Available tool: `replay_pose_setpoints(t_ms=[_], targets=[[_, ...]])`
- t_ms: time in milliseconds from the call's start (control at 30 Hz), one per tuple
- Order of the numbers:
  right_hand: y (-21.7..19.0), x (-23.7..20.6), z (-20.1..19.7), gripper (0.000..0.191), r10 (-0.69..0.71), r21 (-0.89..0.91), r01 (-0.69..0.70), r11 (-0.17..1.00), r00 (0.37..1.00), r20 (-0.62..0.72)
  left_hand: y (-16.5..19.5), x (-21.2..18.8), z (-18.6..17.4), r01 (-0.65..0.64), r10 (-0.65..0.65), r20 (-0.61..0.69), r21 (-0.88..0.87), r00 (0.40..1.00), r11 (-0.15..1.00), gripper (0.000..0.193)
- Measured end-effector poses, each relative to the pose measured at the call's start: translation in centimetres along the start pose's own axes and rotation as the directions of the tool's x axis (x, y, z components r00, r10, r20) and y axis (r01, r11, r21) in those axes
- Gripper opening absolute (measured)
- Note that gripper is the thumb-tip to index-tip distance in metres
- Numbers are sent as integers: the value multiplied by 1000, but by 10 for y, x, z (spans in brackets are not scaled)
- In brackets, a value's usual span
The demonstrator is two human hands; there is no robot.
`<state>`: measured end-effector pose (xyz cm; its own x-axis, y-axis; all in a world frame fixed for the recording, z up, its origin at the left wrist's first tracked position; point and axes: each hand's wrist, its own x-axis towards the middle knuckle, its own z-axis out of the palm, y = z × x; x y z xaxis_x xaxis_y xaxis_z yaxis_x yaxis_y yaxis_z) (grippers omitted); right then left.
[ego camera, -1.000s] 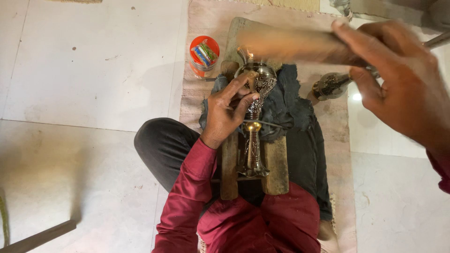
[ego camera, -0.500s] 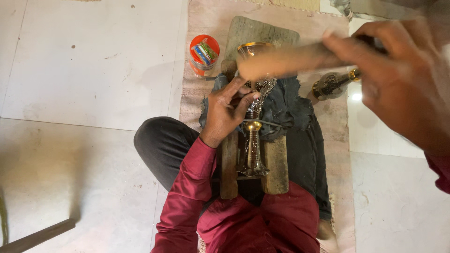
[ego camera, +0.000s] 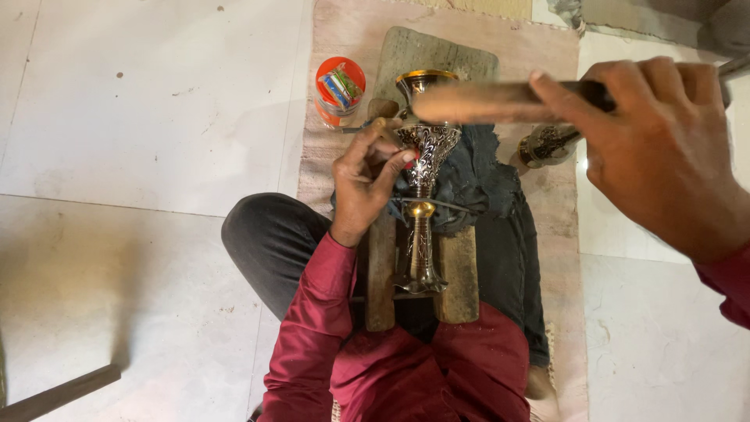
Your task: The person sits on the floor with an ornate metal vase held against a wooden support on their lap. They hold a small punch against the vase surface and repeatedly strike it with a wooden mallet, repositioning the punch to work along the engraved pattern, occasionally rotating the vase.
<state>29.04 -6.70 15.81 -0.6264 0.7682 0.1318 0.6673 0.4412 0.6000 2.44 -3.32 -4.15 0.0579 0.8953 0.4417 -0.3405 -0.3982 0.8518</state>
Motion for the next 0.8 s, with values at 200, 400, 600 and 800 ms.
replay_pose_setpoints(t_ms=[200,400,600,800], targets=[[3,17,-6,63,-41,-25,41,999,999,-9,-7,-3,3,33,-32,6,-43,999,999,60],[7,33,-14,57,-127,-171,116,979,990,-58,1,2,4,101,-101,15,8,995,995,56],[14,51,-26,52,148,633,-165,756,986,80,7,5,7,133,-132,-14,103,991,986,53],[9,56,-45,62,16,389,-3,921,999,-30,7,6,7,113,-112,-14,103,994,988,50]])
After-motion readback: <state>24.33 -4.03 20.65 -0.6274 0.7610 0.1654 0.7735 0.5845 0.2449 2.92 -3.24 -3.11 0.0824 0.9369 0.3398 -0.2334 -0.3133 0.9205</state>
